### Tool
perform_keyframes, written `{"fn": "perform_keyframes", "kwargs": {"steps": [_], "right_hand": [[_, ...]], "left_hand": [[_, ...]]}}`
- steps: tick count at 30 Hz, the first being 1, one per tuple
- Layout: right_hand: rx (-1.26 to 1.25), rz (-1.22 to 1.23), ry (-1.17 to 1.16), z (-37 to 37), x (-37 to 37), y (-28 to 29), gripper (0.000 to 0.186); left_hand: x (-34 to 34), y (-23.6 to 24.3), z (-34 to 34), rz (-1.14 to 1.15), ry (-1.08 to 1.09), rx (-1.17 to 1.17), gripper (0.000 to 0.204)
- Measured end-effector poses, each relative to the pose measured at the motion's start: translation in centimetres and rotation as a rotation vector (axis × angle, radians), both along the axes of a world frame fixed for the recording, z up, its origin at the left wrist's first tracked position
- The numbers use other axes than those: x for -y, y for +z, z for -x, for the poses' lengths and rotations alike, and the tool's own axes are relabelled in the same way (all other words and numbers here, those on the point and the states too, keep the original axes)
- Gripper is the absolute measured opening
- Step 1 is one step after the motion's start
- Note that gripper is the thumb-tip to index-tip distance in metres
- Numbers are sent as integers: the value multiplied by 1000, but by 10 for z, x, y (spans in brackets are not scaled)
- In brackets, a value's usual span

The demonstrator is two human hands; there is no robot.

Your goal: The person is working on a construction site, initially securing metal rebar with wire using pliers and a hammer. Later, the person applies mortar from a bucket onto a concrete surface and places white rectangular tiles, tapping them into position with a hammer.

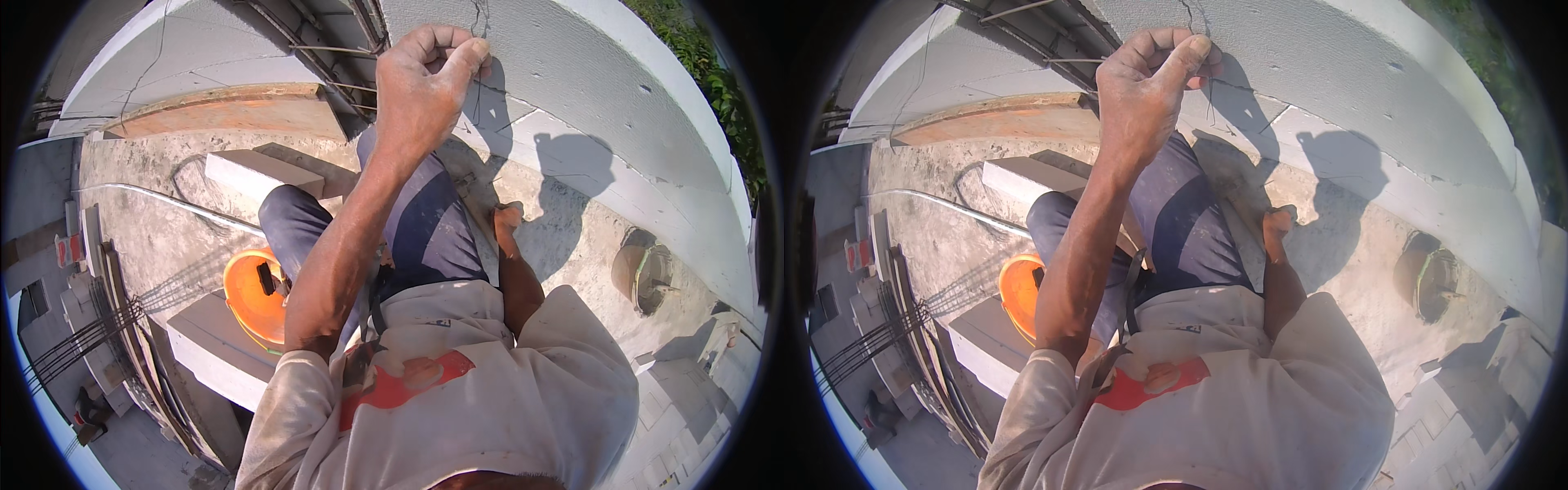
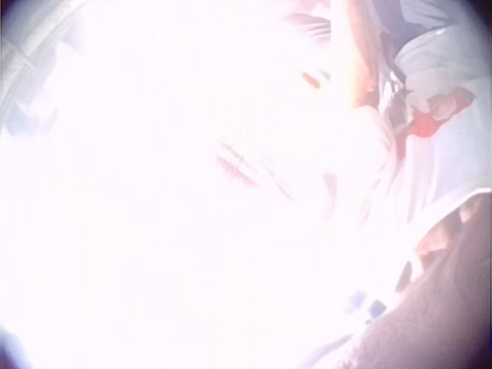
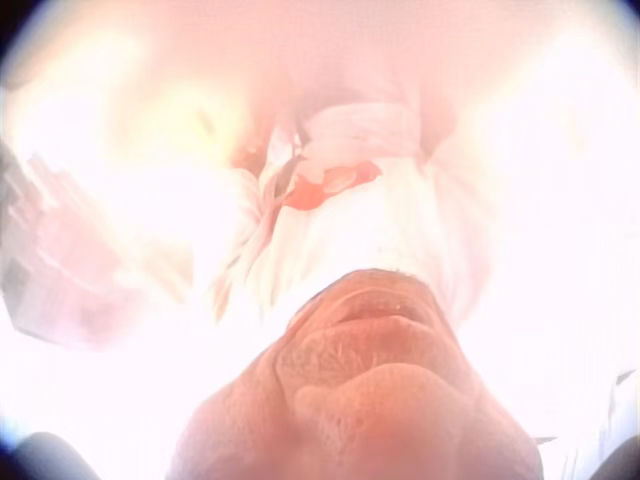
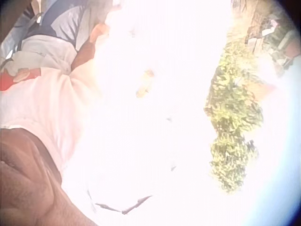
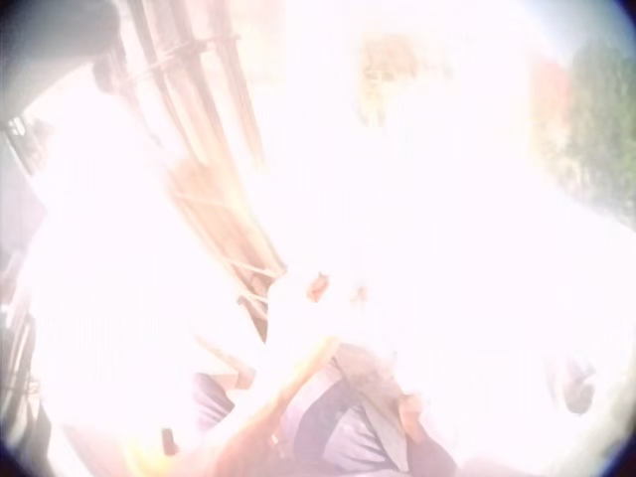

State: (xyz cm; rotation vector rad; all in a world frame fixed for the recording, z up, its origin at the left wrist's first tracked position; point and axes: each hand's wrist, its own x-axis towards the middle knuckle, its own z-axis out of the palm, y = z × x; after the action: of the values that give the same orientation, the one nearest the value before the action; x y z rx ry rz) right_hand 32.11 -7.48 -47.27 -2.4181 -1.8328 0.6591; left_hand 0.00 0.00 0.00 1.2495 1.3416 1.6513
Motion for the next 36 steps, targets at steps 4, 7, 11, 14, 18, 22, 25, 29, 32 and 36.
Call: {"fn": "perform_keyframes", "kwargs": {"steps": [4,7,11,14,18,22,25,29,32,36], "right_hand": [[-8,-31,75,6,-7,26,34],[-787,28,-241,45,-25,121,28],[-1157,-245,26,102,-48,337,21],[-1174,-400,277,121,-63,442,20],[-924,-607,574,152,-76,505,20],[-633,-675,707,158,-84,517,27],[-538,-653,671,159,-84,520,35],[-579,-642,679,161,-85,518,43],[-831,-629,475,170,-79,510,44],[-1181,-475,167,181,-61,481,44]], "left_hand": [[11,4,0,51,-67,59,19],[14,-1,1,56,-98,97,19],[24,3,-6,113,-102,289,20],[23,-4,-14,102,-115,359,21],[24,-12,-17,71,-112,389,23],[28,-6,-17,3,-58,338,25],[31,0,-14,8,-50,183,22],[36,4,-6,69,-88,110,17],[31,-3,-1,51,-106,175,15],[30,-4,-4,41,-15,21,13]]}}
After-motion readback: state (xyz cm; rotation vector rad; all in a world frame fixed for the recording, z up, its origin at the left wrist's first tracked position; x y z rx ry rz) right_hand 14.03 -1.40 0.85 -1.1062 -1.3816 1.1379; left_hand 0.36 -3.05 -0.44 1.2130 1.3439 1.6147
